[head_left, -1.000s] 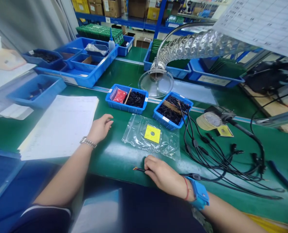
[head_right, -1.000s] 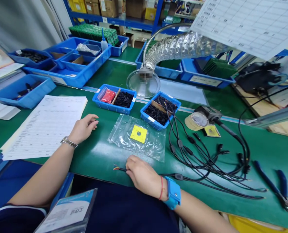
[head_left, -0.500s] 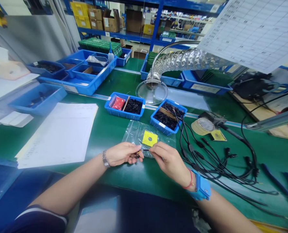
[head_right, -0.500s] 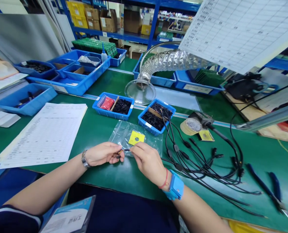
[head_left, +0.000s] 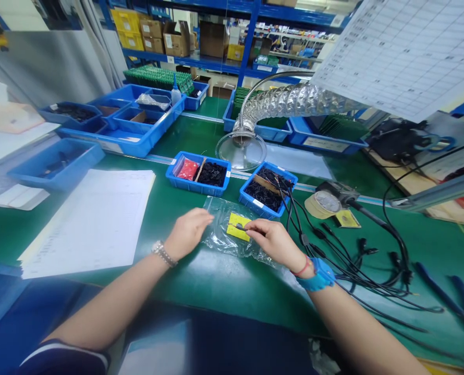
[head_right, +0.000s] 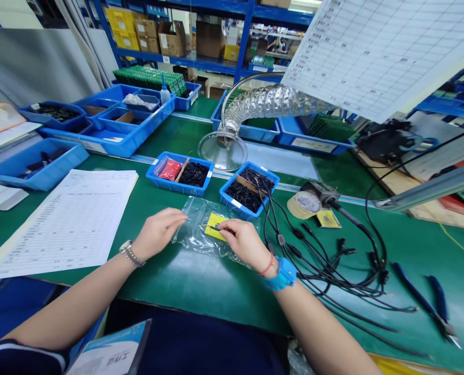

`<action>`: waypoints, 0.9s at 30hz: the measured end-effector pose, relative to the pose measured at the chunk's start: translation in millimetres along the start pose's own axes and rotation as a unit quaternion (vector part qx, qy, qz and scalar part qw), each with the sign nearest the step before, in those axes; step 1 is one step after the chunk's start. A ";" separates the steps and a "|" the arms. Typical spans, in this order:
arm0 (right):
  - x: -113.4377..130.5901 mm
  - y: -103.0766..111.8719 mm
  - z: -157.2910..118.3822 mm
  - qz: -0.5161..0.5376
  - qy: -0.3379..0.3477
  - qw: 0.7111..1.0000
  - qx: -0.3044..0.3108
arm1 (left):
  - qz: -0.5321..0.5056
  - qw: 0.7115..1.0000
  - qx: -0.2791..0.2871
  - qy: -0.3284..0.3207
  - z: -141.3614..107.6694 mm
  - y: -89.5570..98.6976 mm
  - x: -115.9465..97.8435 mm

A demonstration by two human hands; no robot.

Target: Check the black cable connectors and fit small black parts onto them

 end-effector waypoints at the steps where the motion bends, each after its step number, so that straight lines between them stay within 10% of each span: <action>1: -3.4 -2.2 2.7 -0.036 0.016 0.999 -0.020 | -0.044 0.997 -0.013 0.056 2.1 2.5 6.9; 7: -21.0 -28.3 13.9 -0.173 0.044 0.984 -0.012 | -0.329 0.907 0.007 0.261 -0.7 -4.4 28.8; 27: -22.4 -25.2 31.8 -0.137 0.016 0.990 0.027 | -0.496 0.821 0.010 0.283 -2.3 -13.0 24.4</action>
Point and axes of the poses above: each hand's wrist, its own z-axis towards the middle knuckle, its own y-axis out of the back of the hand, x = y × z, the point moved 3 cm from there along z, towards the middle knuckle, and after that the axes turned 1 degree about z, right-handed, at the moved point
